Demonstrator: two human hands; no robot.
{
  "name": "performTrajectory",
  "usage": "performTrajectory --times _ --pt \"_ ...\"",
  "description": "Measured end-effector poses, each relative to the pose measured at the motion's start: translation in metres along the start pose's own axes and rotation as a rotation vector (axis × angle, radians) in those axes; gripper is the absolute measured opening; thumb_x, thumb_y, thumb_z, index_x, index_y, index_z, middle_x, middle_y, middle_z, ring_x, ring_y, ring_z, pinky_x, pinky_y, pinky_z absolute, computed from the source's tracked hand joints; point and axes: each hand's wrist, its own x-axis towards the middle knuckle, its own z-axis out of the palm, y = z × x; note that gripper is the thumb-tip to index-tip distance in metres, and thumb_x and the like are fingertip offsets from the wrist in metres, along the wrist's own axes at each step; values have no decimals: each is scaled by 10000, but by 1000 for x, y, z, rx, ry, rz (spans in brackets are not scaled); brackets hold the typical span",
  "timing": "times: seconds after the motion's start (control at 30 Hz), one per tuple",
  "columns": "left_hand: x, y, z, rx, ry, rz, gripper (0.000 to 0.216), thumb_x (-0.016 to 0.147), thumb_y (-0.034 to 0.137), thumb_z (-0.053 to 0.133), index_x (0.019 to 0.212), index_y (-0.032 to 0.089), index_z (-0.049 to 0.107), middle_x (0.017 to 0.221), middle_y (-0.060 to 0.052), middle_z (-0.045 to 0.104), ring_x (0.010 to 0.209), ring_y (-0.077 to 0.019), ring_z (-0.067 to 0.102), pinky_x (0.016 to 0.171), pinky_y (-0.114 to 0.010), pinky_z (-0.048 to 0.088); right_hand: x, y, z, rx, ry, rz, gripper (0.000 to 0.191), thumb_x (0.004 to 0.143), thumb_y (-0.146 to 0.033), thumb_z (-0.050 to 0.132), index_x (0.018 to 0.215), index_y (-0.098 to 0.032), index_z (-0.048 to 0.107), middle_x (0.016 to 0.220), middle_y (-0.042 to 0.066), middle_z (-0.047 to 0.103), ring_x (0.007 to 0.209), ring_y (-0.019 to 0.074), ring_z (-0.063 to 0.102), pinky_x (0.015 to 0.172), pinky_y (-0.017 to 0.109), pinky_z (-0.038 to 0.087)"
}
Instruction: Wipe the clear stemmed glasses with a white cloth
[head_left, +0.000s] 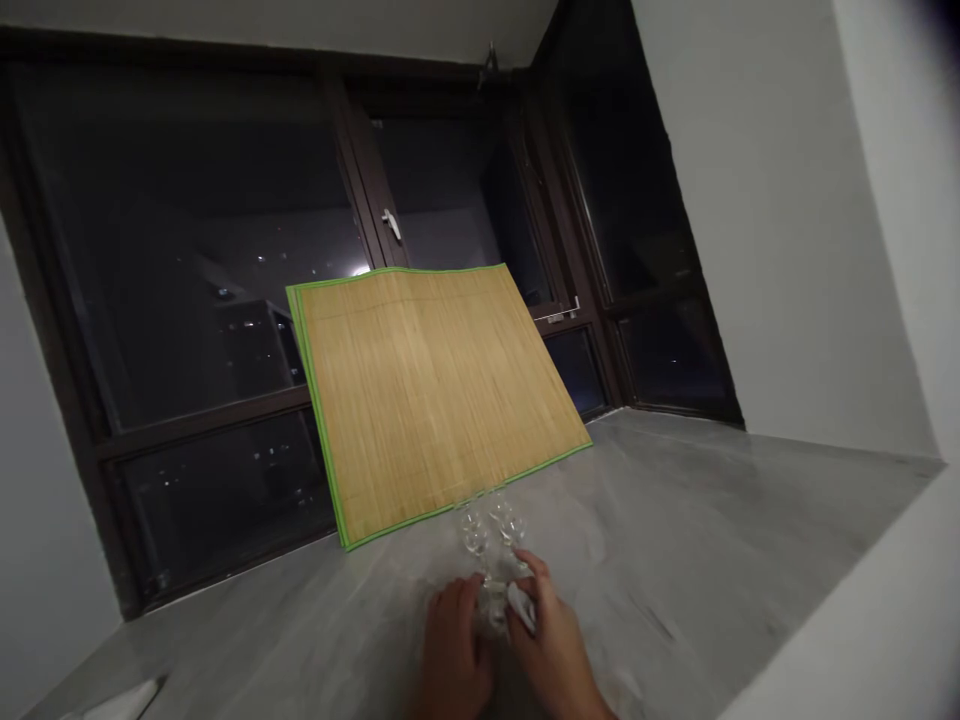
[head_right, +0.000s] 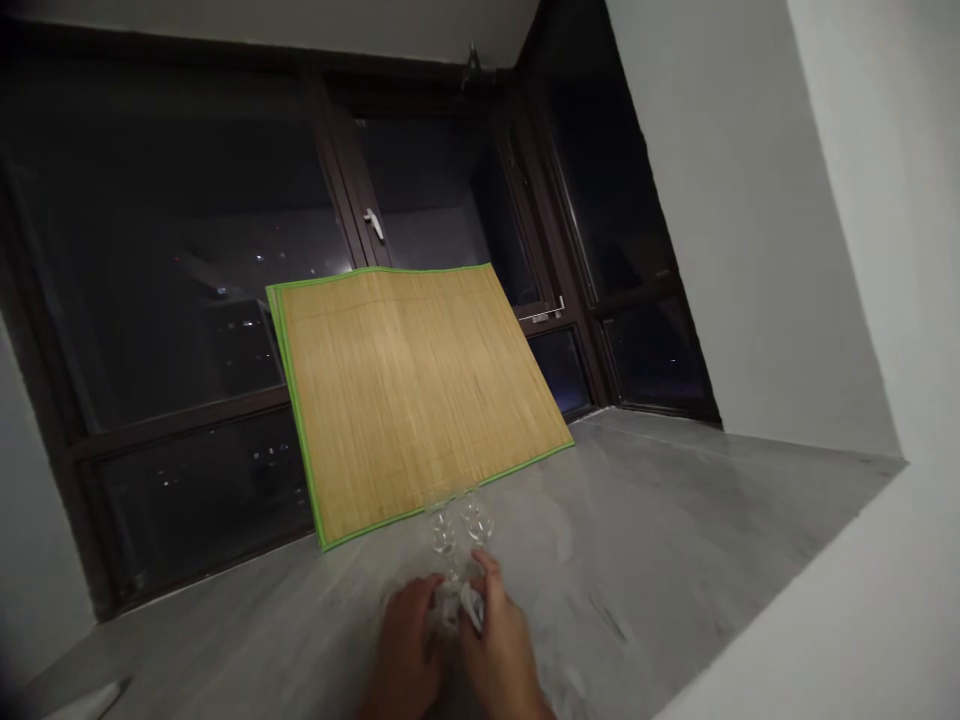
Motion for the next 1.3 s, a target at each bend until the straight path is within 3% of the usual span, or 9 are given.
performTrajectory --times 0.2,0.37,0.47,0.53,0.63,0.87,1.0,1.17,1.3 --pt "-1 17 32 42 40 -119 579 713 200 595 1291 173 592 1329 -186 587 1281 -371 481 1140 -512 268 20 6 -9 13 75 76 493 864 -241 488 1352 -206 426 945 61 737 853 225 726 733 315 563" --pt "7 28 65 -52 -56 -178 683 701 156 573 1377 112 487 1421 -196 504 1341 -310 432 1140 -422 292 31 25 -29 -29 80 48 443 866 -287 504 1301 -206 497 991 74 714 901 233 699 785 337 547" --pt "15 36 78 -138 -52 -170 658 679 136 574 1334 137 507 1330 -161 575 1216 -263 534 1071 -368 375 34 32 -41 0 123 81 459 835 -333 554 1274 -201 525 1087 94 694 965 248 678 822 351 537" --pt "19 41 82 -182 -15 -184 604 693 153 579 1294 158 517 1220 -128 630 1067 -228 599 989 -342 433 38 33 -47 92 178 165 470 822 -361 580 1254 -186 521 1015 83 703 884 238 685 775 336 543" --pt "22 42 79 -226 58 -231 549 771 251 577 1300 154 467 1067 -99 660 942 -206 627 899 -327 472 47 33 -55 206 260 242 494 822 -401 605 1251 -179 500 926 62 699 794 221 681 734 328 547" --pt "24 26 57 -217 192 -338 508 779 515 612 1153 184 518 966 -74 671 912 -231 644 834 -328 475 52 66 -73 -35 162 32 421 845 -386 577 1219 -195 545 1252 130 634 1138 276 601 991 458 450" --pt "30 20 54 -139 196 -373 459 766 545 601 1066 201 559 877 -27 647 819 -211 627 770 -304 467 50 76 -74 -46 175 113 446 865 -372 531 1260 -170 495 1178 148 666 1043 267 644 910 421 491" --pt "34 20 56 -65 152 -364 478 789 549 562 1110 195 575 787 4 591 759 -196 585 732 -291 450 52 70 -72 -26 151 130 450 859 -361 525 1268 -179 477 1072 112 685 954 235 658 860 365 493" --pt "35 15 44 148 106 -250 483 755 540 601 1092 193 608 902 -44 621 871 -230 591 804 -318 452 55 71 -74 -13 190 183 456 828 -354 530 1251 -187 486 978 75 688 865 217 660 811 339 496"
